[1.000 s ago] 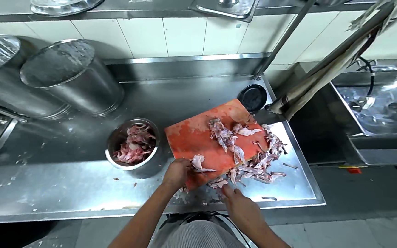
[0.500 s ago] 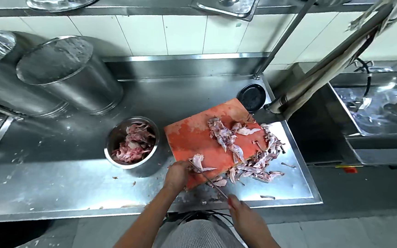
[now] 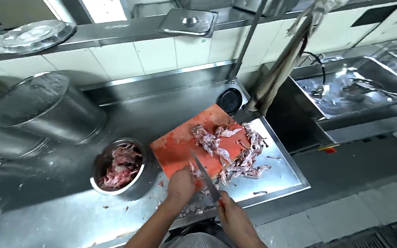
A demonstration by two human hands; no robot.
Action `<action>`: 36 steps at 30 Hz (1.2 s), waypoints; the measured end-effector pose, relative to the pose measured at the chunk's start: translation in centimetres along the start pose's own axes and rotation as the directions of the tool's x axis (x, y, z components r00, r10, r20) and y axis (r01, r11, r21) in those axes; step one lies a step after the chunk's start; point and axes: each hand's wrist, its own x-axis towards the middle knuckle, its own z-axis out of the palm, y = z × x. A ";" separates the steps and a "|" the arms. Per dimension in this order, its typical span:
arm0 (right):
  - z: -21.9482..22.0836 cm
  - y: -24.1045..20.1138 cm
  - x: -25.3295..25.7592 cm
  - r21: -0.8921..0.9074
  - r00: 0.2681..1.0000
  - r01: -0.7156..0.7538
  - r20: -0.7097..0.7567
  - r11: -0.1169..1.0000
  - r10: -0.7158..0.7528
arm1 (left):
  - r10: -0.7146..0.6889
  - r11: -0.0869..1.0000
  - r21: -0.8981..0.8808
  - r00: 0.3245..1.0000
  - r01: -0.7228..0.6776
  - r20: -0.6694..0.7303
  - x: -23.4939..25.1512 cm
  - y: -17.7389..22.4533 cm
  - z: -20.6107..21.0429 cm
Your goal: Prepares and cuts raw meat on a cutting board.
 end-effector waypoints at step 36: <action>6.4 0.0 -2.4 -0.252 0.874 -0.292 0.321 0.923 0.364 | 0.218 0.976 0.031 0.974 -0.217 -0.060 2.0 -8.6 7.6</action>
